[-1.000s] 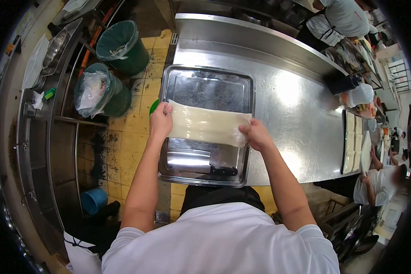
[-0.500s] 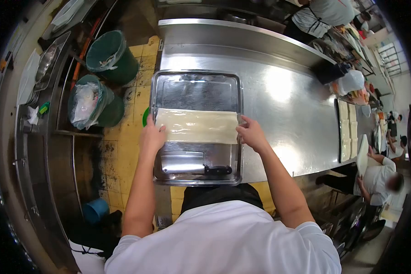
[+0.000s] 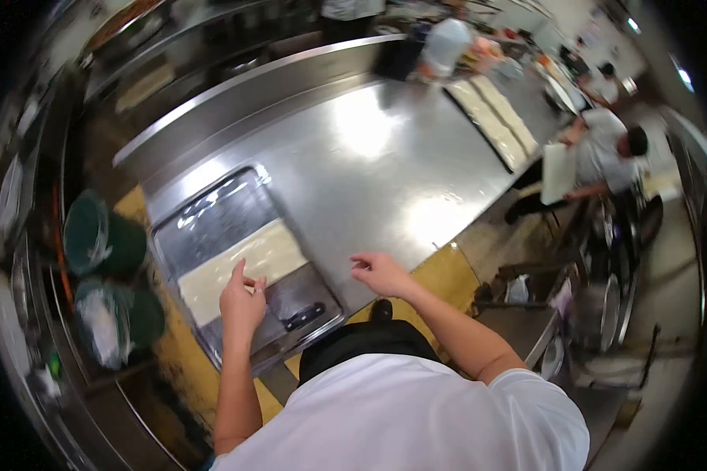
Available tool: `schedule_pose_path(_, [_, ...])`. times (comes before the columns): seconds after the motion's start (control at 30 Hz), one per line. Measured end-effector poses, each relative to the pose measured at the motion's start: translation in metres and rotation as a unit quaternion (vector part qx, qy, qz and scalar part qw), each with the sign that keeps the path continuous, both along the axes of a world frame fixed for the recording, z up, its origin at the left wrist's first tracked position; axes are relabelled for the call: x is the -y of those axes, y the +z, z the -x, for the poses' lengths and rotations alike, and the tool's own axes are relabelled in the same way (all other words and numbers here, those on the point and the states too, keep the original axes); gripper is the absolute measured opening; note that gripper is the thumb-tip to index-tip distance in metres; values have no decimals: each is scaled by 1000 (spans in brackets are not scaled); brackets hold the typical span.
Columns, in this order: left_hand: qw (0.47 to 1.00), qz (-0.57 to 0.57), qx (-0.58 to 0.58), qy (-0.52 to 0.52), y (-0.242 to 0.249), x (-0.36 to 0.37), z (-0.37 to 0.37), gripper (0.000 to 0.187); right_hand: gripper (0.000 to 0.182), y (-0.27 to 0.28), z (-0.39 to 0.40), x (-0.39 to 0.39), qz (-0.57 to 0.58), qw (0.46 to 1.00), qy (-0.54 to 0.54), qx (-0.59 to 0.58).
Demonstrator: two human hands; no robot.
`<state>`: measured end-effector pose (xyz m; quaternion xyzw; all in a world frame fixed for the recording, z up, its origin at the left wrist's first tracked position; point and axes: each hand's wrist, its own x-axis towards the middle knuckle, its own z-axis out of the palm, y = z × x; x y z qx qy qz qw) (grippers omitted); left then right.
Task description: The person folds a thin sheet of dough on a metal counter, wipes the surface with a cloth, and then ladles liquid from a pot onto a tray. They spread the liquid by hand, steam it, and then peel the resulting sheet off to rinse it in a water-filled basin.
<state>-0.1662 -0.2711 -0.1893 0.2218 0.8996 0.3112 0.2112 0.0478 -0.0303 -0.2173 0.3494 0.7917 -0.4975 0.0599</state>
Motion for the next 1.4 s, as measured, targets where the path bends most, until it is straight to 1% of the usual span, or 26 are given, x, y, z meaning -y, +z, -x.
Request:
schedule_pose_path(0.07, [999, -15, -11, -51, 8, -30, -21, 56, 48, 13, -26, 0, -24, 1000, 6, -18])
schedule_pose_path(0.17, [994, -33, -3, -106, 26, -73, -55, 55, 47, 12, -72, -3, -20, 997, -52, -52])
schedule_pose_path(0.27, [980, -54, -18, -189, 29, -110, -95, 52, 45, 30, -131, -8, -23, 990, -112, -78])
schedule_pose_path(0.3, [974, -60, -35, -214, 35, -122, -112, 50, 45, 30, -153, -11, -18, 988, -131, -77])
schedule_pose_path(0.4, [958, -56, -21, -281, 43, -162, -170, 49, 45, 25, -224, -19, -9, 979, -190, -79])
schedule_pose_path(0.43, [950, -49, -33, -306, 51, -174, -196, 47, 45, 23, -251, -21, -11, 974, -210, -83])
schedule_pose_path(0.57, [912, -62, -13, -406, 54, -211, -300, 44, 47, 3, -352, -17, -29, 944, -310, -109])
schedule_pose_path(0.67, [878, -59, 5, -476, 46, -230, -377, 43, 47, -11, -421, -12, -32, 927, -355, -114])
schedule_pose_path(0.7, [862, -63, 4, -504, 38, -236, -398, 42, 46, -11, -443, -10, -33, 922, -369, -110])
schedule_pose_path(0.87, [793, -54, -10, -607, 43, -260, -510, 42, 46, 4, -540, 2, -58, 888, -446, -94])
schedule_pose_path(0.97, [740, -30, -20, -671, 50, -274, -565, 43, 43, 11, -591, 14, -90, 857, -498, -95])
schedule_pose_path(1.07, [687, -14, -20, -726, 53, -291, -608, 44, 37, 7, -628, 32, -134, 791, -584, -122])
schedule_pose_path(1.17, [630, -10, -26, -776, 58, -310, -654, 44, 31, 42, -664, 47, -93, 771, -629, -14])
schedule_pose_path(1.27, [580, -17, -21, -814, 54, -330, -700, 43, 29, 49, -701, 60, -145, 714, -684, 24])
schedule_pose_path(1.37, [535, -22, -1, -845, 56, -353, -748, 44, 29, 23, -744, 59, -179, 638, -748, -35])
schedule_pose_path(1.4, [520, -20, 7, -854, 57, -361, -762, 44, 30, 29, -755, 53, -203, 627, -750, -53])
